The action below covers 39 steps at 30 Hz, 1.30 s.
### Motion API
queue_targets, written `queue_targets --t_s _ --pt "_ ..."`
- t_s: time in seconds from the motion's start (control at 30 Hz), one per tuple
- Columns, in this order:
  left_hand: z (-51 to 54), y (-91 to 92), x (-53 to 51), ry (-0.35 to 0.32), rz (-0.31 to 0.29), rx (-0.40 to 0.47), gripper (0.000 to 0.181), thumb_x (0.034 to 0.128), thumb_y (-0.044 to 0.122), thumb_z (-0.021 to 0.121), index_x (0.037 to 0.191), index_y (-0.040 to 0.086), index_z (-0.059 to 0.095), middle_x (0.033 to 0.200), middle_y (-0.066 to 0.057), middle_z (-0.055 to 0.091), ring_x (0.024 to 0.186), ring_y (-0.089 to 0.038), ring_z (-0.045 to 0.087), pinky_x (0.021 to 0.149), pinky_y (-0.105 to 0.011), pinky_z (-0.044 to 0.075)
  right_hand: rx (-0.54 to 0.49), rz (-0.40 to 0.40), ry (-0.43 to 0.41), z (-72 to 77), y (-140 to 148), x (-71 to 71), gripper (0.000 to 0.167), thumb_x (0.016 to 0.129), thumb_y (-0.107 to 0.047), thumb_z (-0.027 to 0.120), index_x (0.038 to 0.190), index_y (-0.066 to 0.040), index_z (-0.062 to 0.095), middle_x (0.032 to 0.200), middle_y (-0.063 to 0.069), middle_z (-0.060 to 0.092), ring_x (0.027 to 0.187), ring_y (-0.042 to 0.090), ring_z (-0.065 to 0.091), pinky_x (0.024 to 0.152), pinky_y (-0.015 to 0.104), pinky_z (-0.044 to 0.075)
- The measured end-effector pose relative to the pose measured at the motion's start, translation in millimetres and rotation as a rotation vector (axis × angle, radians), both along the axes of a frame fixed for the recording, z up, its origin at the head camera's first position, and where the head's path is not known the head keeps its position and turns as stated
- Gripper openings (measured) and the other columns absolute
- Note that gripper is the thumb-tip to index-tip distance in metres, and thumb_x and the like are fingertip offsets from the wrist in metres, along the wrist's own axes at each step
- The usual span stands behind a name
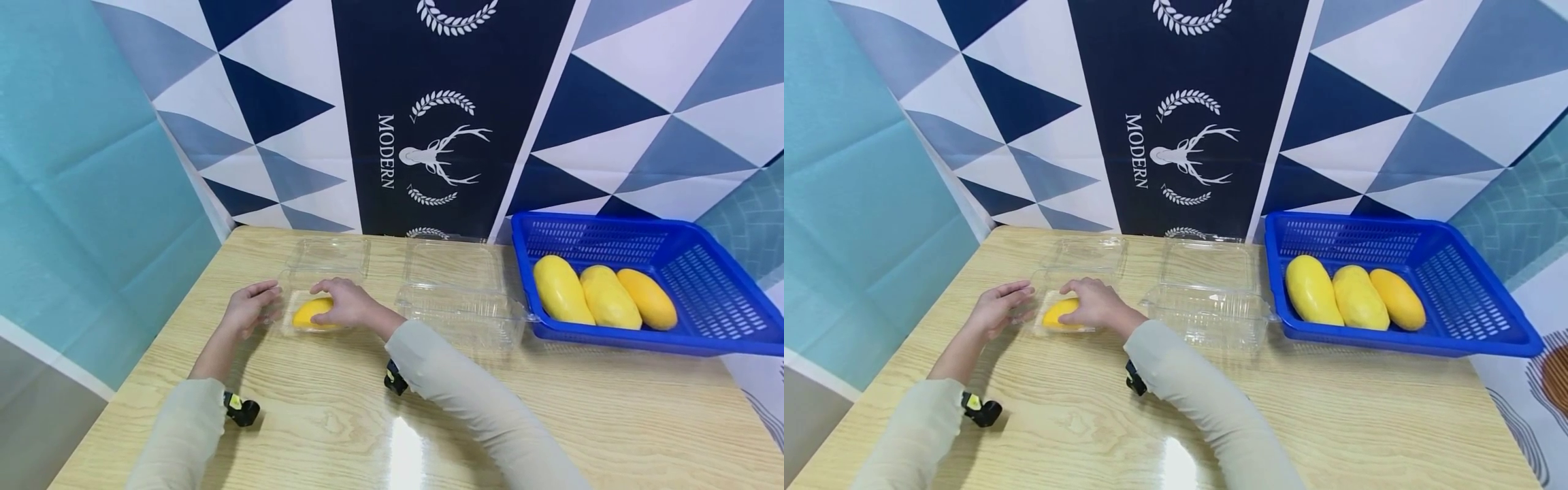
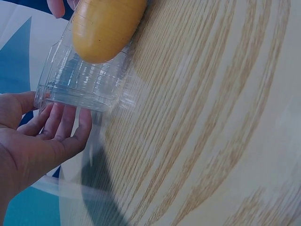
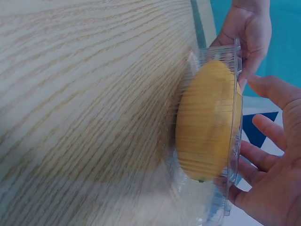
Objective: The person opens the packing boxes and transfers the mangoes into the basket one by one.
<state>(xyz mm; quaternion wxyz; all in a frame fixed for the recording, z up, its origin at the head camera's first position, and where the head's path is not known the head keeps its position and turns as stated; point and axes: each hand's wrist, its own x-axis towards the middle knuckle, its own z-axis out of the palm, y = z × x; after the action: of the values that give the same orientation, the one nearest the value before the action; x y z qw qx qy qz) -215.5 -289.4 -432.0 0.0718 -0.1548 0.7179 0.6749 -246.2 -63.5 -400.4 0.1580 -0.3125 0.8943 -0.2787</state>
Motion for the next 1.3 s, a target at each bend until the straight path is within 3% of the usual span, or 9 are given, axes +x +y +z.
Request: queue_targets --t_s 0.2,0.8,1.1,1.3 --pt "-0.2 0.4 1.5 0.008 -0.002 0.013 0.056 0.0951 0.021 0.055 0.142 -0.001 0.033 0.105 0.006 0.056 0.094 -0.003 0.058 0.083 -0.025 0.058 0.07 0.02 0.019 -0.9 -2.1 1.1 0.056 0.081 -0.036 0.071 0.132 -0.024 0.051 0.133 0.002 0.051 0.114 0.018 0.049 0.095 0.037 0.044" --pt "-2.5 -0.5 1.2 0.009 -0.005 -0.012 0.054 0.0963 0.022 0.052 0.142 0.0 0.034 0.112 0.002 0.054 0.097 -0.005 0.057 0.083 -0.024 0.058 0.136 0.033 0.046 -2.7 -5.9 -2.0 0.059 0.081 -0.035 0.071 0.134 -0.022 0.049 0.122 0.001 0.056 0.105 0.016 0.05 0.089 0.033 0.044" --pt "-2.2 0.0 0.6 -0.002 0.002 -0.003 0.054 0.0956 0.022 0.054 0.142 0.001 0.035 0.116 -0.001 0.054 0.097 -0.006 0.058 0.082 -0.024 0.058 0.155 0.059 0.001 -3.5 -8.6 -8.7 0.065 0.08 -0.036 0.072 0.137 -0.019 0.046 0.123 0.003 0.056 0.1 0.015 0.052 0.082 0.028 0.046" --pt "-0.8 0.8 0.5 -0.008 0.01 -0.008 0.054 0.0956 0.022 0.053 0.142 0.001 0.035 0.114 0.0 0.054 0.096 -0.005 0.058 0.082 -0.024 0.058 0.172 0.063 -0.037 -3.9 -11.8 -12.2 0.069 0.08 -0.036 0.073 0.14 -0.018 0.043 0.13 0.001 0.055 0.102 0.014 0.054 0.085 0.027 0.048"
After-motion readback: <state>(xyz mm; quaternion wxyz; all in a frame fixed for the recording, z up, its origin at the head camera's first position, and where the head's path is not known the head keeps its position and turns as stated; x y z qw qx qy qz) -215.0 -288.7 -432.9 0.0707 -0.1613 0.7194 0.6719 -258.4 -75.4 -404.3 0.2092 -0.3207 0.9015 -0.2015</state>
